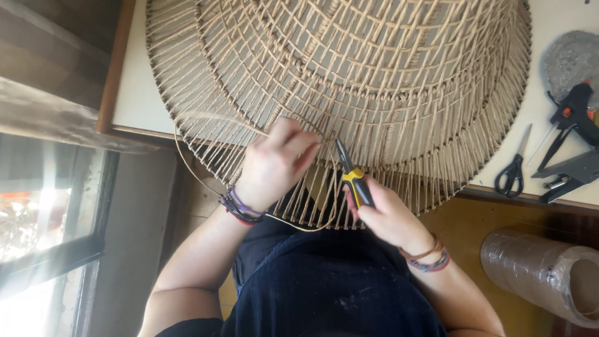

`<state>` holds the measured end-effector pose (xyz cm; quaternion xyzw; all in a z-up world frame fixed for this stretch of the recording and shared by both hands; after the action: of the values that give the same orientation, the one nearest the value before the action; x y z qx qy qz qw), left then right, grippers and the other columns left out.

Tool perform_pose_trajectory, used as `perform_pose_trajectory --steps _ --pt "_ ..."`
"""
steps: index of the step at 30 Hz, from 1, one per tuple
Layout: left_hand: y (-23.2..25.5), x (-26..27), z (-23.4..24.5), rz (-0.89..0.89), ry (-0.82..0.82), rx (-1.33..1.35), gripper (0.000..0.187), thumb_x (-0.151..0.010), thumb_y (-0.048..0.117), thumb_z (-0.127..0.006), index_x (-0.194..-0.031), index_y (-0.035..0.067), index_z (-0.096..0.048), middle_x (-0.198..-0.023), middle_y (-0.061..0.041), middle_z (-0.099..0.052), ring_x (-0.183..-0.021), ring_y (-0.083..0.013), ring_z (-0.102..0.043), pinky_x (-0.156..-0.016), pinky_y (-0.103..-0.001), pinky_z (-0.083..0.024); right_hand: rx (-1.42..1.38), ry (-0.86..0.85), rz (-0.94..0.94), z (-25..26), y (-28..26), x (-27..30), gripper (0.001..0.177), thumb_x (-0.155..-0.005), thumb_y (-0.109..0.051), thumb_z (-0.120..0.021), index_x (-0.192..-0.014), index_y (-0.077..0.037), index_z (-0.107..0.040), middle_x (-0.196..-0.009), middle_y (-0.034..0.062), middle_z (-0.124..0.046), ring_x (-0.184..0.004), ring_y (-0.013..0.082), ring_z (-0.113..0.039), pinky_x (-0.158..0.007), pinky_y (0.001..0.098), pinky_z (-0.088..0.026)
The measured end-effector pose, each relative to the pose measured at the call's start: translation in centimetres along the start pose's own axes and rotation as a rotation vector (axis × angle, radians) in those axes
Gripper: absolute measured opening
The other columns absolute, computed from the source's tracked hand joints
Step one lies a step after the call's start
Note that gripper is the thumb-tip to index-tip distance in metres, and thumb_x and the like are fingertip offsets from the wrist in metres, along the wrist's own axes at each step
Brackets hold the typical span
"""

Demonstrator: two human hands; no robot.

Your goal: Weaving and trimming a wicker lampshade using hands and pliers

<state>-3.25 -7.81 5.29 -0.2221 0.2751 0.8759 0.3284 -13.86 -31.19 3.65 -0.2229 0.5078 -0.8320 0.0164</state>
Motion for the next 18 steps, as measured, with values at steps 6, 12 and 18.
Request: perform_pose_trajectory --steps 6,12,18 --pt "-3.5 3.2 -4.5 0.118 0.561 0.505 0.02 -0.107 0.015 -0.047 -0.105 0.002 -0.062 -0.098 -0.012 -0.065 -0.09 -0.0228 -0.065 -0.083 -0.032 -0.055 1.117 0.43 -0.037 -0.2 -5.2 4.9 0.016 -0.091 -0.005 -0.061 -0.106 0.001 -0.059 -0.08 0.0084 -0.064 -0.049 0.0102 -0.06 -0.038 0.0217 -0.051" --pt "4.3 0.4 -1.4 0.009 0.134 0.423 0.038 -0.111 0.029 -0.041 -0.133 0.007 -0.064 -0.131 -0.012 -0.07 -0.118 -0.0255 -0.071 -0.103 -0.037 -0.059 0.934 0.379 -0.048 2.1 -0.8 9.6 0.038 -0.088 -0.011 -0.062 -0.122 0.002 -0.05 -0.088 0.011 -0.063 -0.069 0.0227 -0.069 -0.059 0.034 -0.062" --pt "5.1 0.8 -3.8 0.155 0.129 0.552 0.024 -0.093 0.028 -0.072 -0.083 0.005 -0.072 -0.102 -0.008 -0.059 -0.097 -0.0237 -0.057 -0.084 -0.036 -0.048 0.161 -0.042 -0.053 2.6 0.3 7.0 0.043 -0.085 0.0 -0.054 -0.126 -0.01 -0.054 -0.106 0.0022 -0.07 -0.098 0.0148 -0.074 -0.098 0.0312 -0.06"
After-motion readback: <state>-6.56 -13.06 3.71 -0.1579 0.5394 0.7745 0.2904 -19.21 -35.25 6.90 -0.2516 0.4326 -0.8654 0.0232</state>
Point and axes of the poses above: each hand's wrist, its own x-axis away from the middle knuckle, its own z-axis out of the back of the hand, y = z × x, the point moved 1 cm from there along -x, towards the middle knuckle
